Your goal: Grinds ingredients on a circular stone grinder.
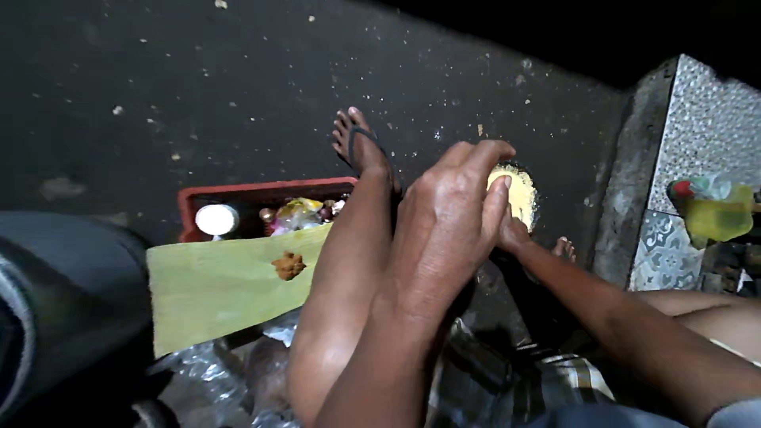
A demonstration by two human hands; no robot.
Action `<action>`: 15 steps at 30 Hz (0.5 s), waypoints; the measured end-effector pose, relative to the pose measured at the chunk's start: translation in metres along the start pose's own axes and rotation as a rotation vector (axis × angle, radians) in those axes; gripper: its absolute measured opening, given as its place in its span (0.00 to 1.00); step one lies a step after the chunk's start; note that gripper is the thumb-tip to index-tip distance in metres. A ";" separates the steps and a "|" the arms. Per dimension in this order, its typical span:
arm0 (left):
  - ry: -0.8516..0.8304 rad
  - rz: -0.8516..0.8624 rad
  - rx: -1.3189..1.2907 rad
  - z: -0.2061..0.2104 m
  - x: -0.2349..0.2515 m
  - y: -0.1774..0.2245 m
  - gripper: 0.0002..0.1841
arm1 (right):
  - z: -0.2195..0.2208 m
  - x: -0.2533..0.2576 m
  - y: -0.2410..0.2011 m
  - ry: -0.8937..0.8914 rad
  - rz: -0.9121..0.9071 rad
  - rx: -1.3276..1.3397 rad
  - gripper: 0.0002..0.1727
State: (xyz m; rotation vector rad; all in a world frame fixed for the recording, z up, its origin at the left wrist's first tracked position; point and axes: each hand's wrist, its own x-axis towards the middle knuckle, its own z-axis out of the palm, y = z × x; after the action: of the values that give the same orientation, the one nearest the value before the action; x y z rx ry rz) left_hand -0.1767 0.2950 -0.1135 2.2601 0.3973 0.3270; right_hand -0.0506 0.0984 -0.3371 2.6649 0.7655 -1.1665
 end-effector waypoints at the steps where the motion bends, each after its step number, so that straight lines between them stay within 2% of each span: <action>1: -0.006 0.003 -0.003 0.001 0.002 0.002 0.15 | -0.004 0.009 0.002 0.042 0.022 0.009 0.39; 4: 0.027 -0.008 0.003 -0.001 0.005 0.001 0.15 | -0.025 0.033 -0.008 0.054 0.092 0.148 0.41; 6: 0.020 -0.025 -0.004 -0.001 -0.002 0.001 0.15 | -0.023 0.019 -0.016 -0.032 0.120 0.224 0.42; 8: 0.025 -0.026 0.003 -0.001 -0.005 0.002 0.15 | -0.016 -0.007 -0.024 -0.101 0.058 0.120 0.42; 9: 0.027 -0.023 0.000 -0.001 -0.005 0.002 0.15 | -0.010 -0.016 -0.024 -0.109 0.033 0.048 0.38; 12: 0.032 -0.009 -0.002 -0.002 -0.001 0.002 0.15 | -0.011 -0.009 -0.013 -0.066 0.014 0.008 0.35; 15: 0.010 -0.001 -0.003 -0.002 -0.002 0.002 0.15 | -0.022 0.013 0.002 -0.061 -0.001 0.215 0.39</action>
State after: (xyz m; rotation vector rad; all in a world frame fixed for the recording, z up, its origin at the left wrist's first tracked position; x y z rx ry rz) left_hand -0.1788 0.2950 -0.1109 2.2565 0.4029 0.3389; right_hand -0.0276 0.1084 -0.3315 2.7816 0.6668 -1.3976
